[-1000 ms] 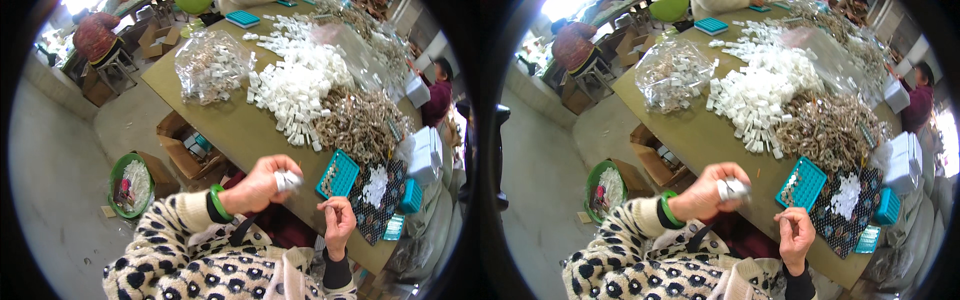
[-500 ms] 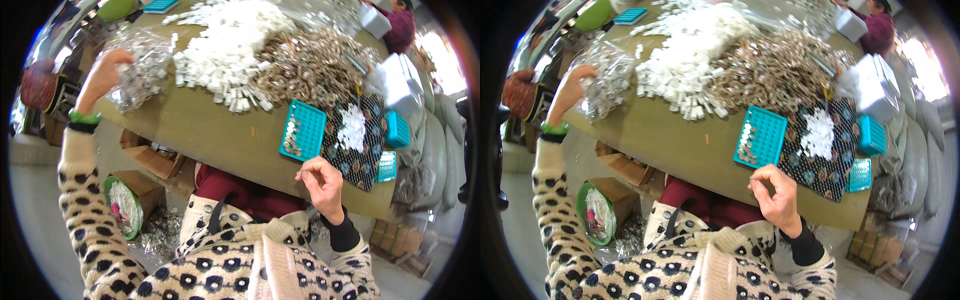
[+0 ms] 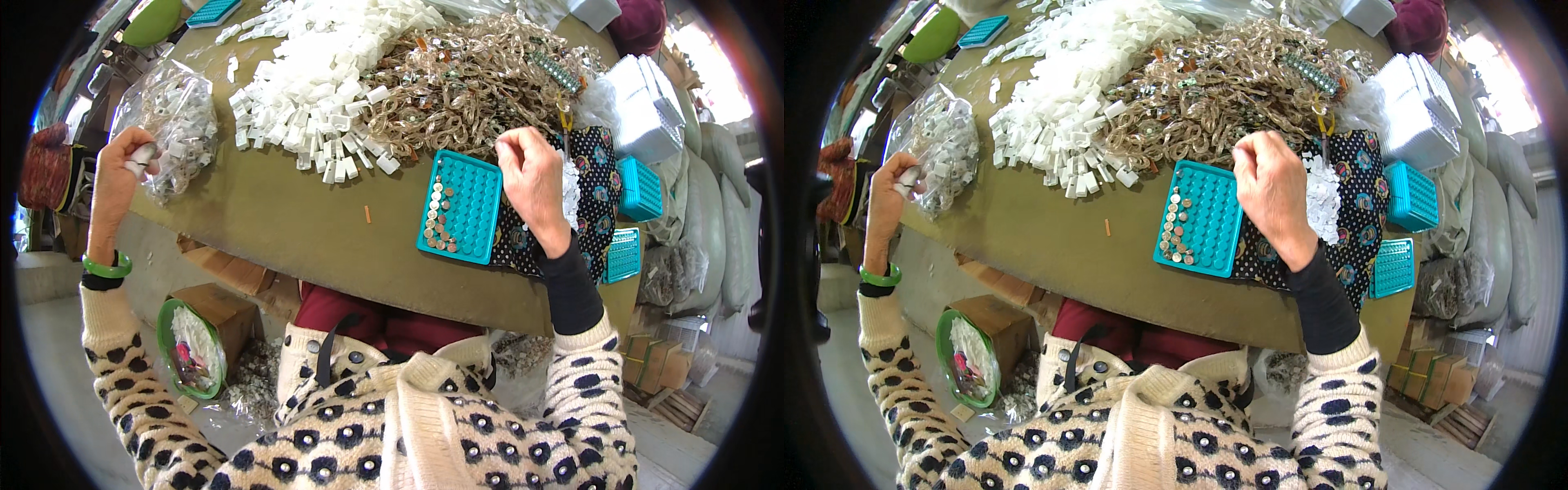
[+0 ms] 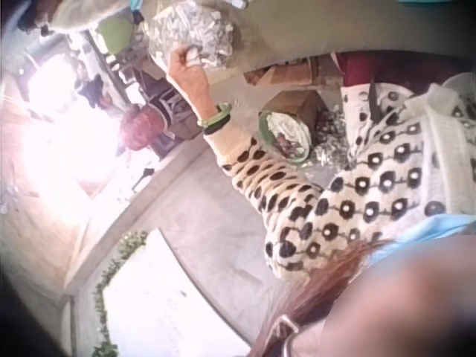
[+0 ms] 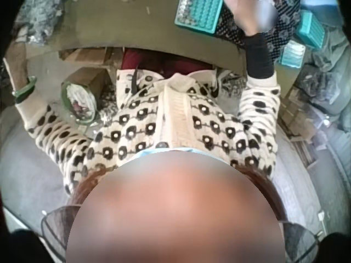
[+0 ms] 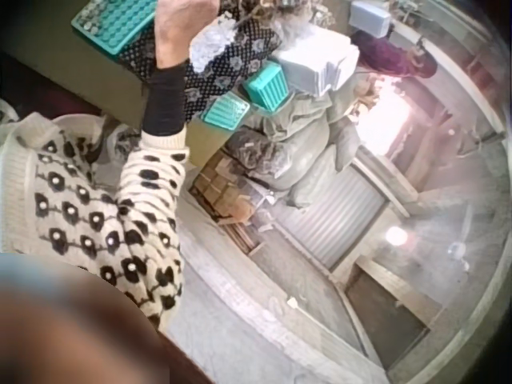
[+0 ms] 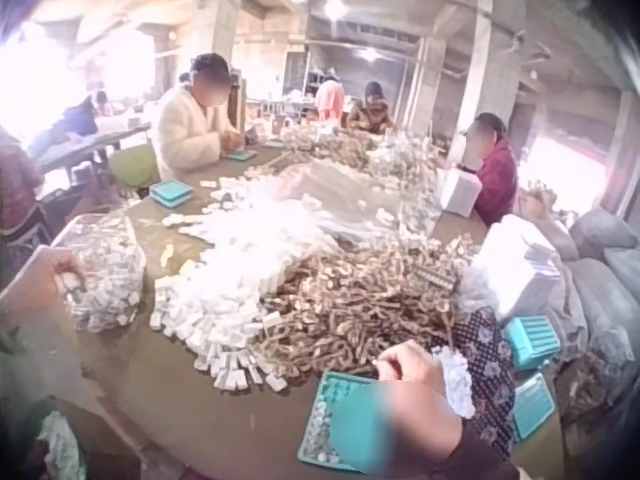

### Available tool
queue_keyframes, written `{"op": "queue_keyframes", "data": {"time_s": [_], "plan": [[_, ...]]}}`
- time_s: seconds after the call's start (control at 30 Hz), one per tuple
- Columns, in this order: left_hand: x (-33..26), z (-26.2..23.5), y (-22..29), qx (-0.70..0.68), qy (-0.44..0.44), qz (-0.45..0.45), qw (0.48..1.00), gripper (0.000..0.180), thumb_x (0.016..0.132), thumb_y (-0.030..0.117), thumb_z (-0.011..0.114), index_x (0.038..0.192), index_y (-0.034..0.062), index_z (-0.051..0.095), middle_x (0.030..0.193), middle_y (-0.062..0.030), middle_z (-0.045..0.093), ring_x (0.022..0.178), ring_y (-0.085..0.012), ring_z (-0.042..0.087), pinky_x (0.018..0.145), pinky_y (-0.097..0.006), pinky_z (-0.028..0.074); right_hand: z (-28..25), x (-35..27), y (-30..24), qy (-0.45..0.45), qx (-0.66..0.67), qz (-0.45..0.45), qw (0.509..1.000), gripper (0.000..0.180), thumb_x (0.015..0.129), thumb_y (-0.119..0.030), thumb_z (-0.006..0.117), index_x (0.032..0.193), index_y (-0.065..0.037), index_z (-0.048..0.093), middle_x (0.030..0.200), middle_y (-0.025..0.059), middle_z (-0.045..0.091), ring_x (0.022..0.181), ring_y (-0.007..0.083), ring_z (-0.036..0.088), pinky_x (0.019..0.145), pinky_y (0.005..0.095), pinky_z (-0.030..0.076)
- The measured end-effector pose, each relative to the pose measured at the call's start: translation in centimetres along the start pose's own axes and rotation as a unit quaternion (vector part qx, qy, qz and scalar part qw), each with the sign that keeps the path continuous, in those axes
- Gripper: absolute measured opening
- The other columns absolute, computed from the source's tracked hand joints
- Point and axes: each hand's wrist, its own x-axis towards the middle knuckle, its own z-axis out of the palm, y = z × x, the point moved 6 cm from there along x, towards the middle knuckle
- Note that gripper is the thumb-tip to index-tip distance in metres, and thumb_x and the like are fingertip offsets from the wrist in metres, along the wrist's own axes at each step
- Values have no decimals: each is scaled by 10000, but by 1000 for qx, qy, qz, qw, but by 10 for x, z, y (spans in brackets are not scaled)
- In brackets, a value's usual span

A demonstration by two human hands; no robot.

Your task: The person repeatedly picks small metal discs from a blue tray and inserts them into white plastic housings with attached wires. They then place the assembled units onto the table. The process is repeated continuously throughout the clip.

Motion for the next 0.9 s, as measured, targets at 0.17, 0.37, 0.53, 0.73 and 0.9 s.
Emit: {"op": "queue_keyframes", "data": {"time_s": [0.17,0.37,0.53,0.73,0.9], "plan": [[1,-14,-10,-57,-37,-95,993,162,921,-6,509,1015,71,615,865,12,655,612,-27,569,534,-177,409,9,21,13,25,-67,-43,997,46,866,-50,626,888,-10,619,821,134,639,717,310,628,655,392,495],[11,-17,45,255,53,177,949,279,861,-54,498,1083,29,647,961,-14,664,736,-53,593,634,-180,474,31,25,21,-37,-129,-17,991,139,870,-125,627,962,-25,655,900,153,669,794,338,656,695,413,518],[-20,36,89,-33,94,101,990,249,827,-23,607,1049,60,684,943,-53,684,791,-106,629,681,-240,506,28,31,23,-32,-4,12,999,57,821,-68,651,849,-28,680,803,123,675,666,276,660,609,362,519],[-51,170,149,-176,-15,169,970,149,801,4,712,944,48,712,822,-47,712,718,-110,664,609,-235,522,-8,27,40,4,412,251,876,88,874,-15,648,942,-32,701,785,16,685,645,82,627,571,215,488],[-67,247,162,-435,-152,11,887,135,916,7,607,1041,-16,653,889,-120,716,705,-148,693,607,-233,550,-13,25,39,45,395,249,883,93,912,-33,627,994,9,641,844,76,685,704,171,694,568,256,558]]}}
